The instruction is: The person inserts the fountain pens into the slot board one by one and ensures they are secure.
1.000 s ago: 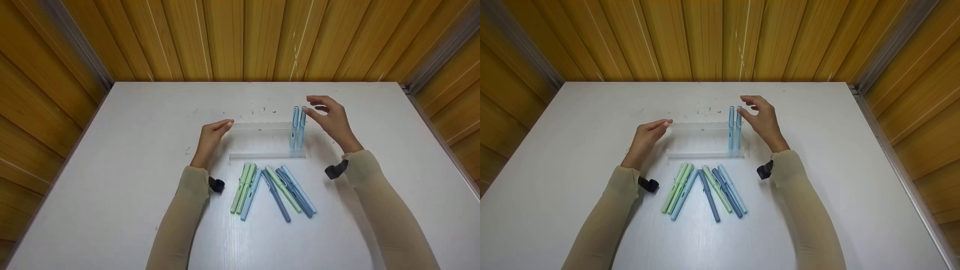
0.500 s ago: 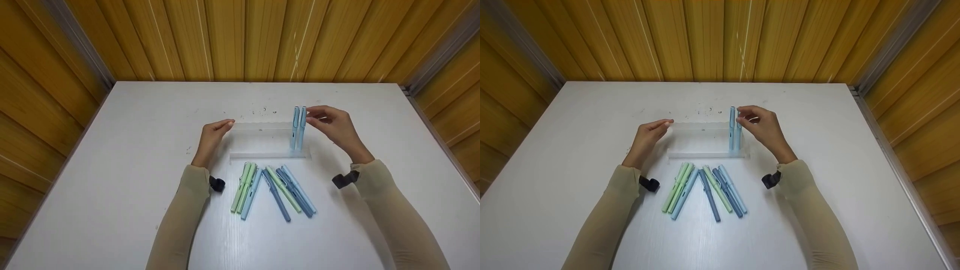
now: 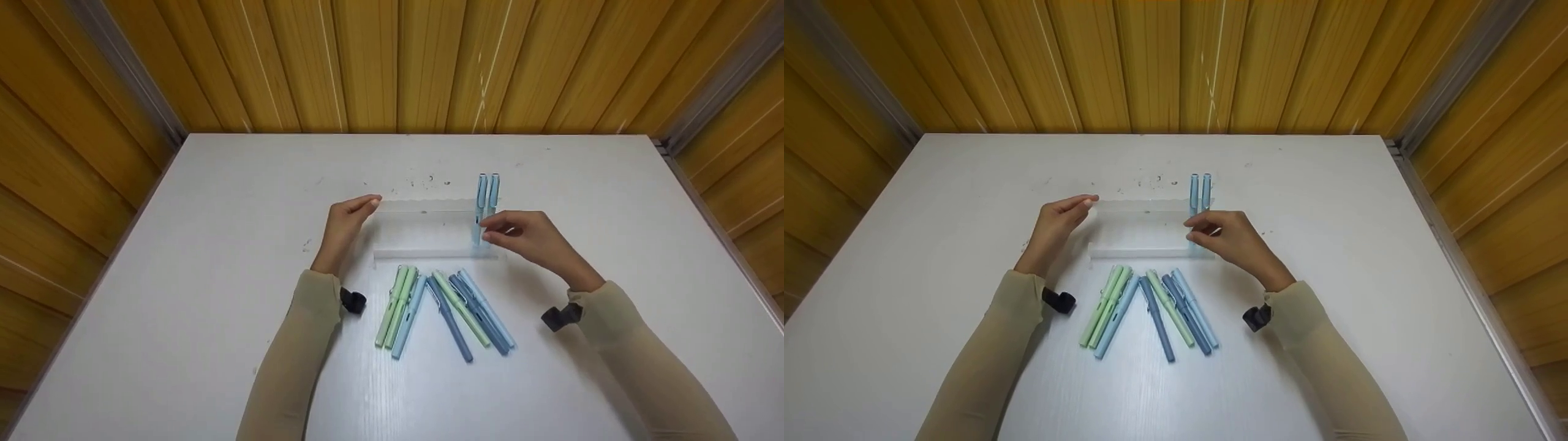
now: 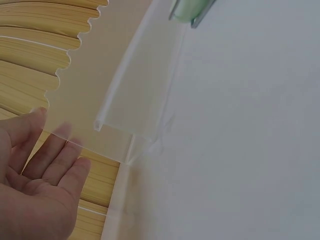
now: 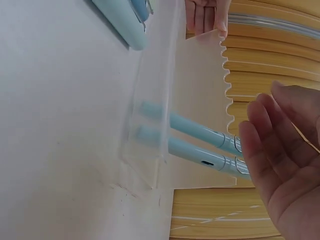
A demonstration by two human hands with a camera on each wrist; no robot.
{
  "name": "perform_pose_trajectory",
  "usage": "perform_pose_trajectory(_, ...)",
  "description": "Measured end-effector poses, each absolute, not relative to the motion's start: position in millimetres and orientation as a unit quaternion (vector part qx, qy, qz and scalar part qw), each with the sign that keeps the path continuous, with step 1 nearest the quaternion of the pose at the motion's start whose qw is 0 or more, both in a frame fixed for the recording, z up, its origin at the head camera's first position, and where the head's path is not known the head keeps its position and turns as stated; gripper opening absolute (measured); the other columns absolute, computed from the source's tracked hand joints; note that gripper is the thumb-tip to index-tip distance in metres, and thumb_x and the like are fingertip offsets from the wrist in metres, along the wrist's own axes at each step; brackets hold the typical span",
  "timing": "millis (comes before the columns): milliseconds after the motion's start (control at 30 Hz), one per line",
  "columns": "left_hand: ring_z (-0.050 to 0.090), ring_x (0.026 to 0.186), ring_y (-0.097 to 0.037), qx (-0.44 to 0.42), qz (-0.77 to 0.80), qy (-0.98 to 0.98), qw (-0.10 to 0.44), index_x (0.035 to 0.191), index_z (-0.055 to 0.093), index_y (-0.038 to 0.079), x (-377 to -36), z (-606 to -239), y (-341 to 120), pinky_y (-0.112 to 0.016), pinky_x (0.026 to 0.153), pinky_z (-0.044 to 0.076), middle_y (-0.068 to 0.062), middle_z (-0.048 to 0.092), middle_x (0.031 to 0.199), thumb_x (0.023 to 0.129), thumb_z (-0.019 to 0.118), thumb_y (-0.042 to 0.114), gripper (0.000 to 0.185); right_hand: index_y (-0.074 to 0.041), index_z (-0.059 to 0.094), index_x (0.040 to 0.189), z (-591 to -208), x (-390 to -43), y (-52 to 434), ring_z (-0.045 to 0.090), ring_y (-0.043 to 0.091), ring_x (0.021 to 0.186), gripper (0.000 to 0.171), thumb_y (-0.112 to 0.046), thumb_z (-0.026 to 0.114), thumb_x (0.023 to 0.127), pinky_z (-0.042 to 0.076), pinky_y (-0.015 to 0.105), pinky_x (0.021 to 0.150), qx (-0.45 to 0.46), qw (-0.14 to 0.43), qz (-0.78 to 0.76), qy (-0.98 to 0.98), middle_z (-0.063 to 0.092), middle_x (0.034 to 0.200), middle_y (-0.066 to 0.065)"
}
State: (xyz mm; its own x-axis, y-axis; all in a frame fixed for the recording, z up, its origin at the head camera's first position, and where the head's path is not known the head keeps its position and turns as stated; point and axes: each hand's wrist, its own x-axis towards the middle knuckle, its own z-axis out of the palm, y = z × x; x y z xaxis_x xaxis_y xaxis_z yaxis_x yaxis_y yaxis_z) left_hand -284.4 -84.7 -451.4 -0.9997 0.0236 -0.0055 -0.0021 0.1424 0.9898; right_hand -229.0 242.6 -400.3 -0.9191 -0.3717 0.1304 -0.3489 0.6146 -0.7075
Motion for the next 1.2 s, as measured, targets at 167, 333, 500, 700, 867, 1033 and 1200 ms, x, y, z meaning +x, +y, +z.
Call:
perform_pose_trajectory(167,0.056,0.124,-0.017,-0.003,0.65,0.759,0.015,0.114,0.071,0.014,-284.0,-452.0,-84.3,-0.035,0.107,0.043,-0.002,0.066,0.125,0.092,0.066,0.031,0.029,-0.006,0.071,0.112,-407.9,-222.5,235.3,0.063,0.015,0.086,0.028,-0.019,0.071,0.088,0.053,0.017,0.078,-0.213,0.057,-0.373,0.901,0.072,0.1,0.004)
perform_pose_trajectory(333,0.057,0.123,-0.017,-0.008,0.651,0.759,0.016,0.114,0.072,0.013,-284.3,-451.9,-84.2,-0.035,0.106,0.044,-0.003,0.067,0.124,0.092,0.066,0.031,0.029,-0.004,0.069,0.115,-415.9,-218.7,231.2,0.062,0.016,0.085,0.033,-0.019,0.073,0.086,0.053,0.019,0.076,-0.224,0.105,-0.355,0.901,0.071,0.096,0.005)
perform_pose_trajectory(500,0.057,0.123,-0.017,-0.012,0.649,0.76,0.02,0.116,0.071,0.013,-285.0,-451.0,-84.3,-0.034,0.105,0.044,-0.003,0.067,0.124,0.092,0.066,0.032,0.032,0.0,0.067,0.118,-424.8,-216.7,228.2,0.062,0.016,0.082,0.039,-0.02,0.074,0.085,0.052,0.018,0.066,-0.218,0.149,-0.345,0.901,0.07,0.095,0.007)
perform_pose_trajectory(700,0.057,0.123,-0.017,-0.007,0.646,0.763,0.019,0.116,0.071,0.013,-285.0,-450.9,-84.4,-0.034,0.106,0.044,-0.004,0.066,0.125,0.092,0.066,0.032,0.031,0.001,0.065,0.119,-431.5,-214.9,223.1,0.06,0.015,0.078,0.04,-0.017,0.074,0.084,0.051,0.019,0.062,-0.195,0.178,-0.346,0.9,0.069,0.091,0.007)
perform_pose_trajectory(867,0.057,0.123,-0.017,-0.001,0.654,0.756,0.015,0.116,0.071,0.012,-284.3,-451.0,-84.7,-0.034,0.106,0.044,-0.004,0.067,0.124,0.092,0.066,0.031,0.031,0.001,0.065,0.118,-435.1,-214.3,220.0,0.056,0.014,0.076,0.041,-0.016,0.076,0.082,0.048,0.019,0.063,-0.188,0.19,-0.345,0.9,0.066,0.084,0.004)
perform_pose_trajectory(1033,0.056,0.124,-0.017,0.008,0.65,0.76,0.015,0.117,0.07,0.013,-283.9,-451.1,-85.7,-0.034,0.106,0.043,-0.004,0.066,0.125,0.093,0.064,0.031,0.031,-0.001,0.066,0.117,-436.8,-215.2,218.5,0.056,0.013,0.077,0.041,-0.019,0.077,0.082,0.048,0.021,0.066,-0.193,0.192,-0.339,0.9,0.065,0.083,0.003)
perform_pose_trajectory(1200,0.056,0.125,-0.018,0.016,0.653,0.757,0.015,0.119,0.069,0.012,-284.0,-450.6,-85.8,-0.035,0.106,0.043,-0.005,0.065,0.126,0.093,0.064,0.032,0.033,-0.002,0.066,0.117,-438.9,-217.5,219.7,0.055,0.012,0.075,0.042,-0.02,0.077,0.081,0.047,0.022,0.066,-0.204,0.204,-0.334,0.898,0.064,0.082,0.003)
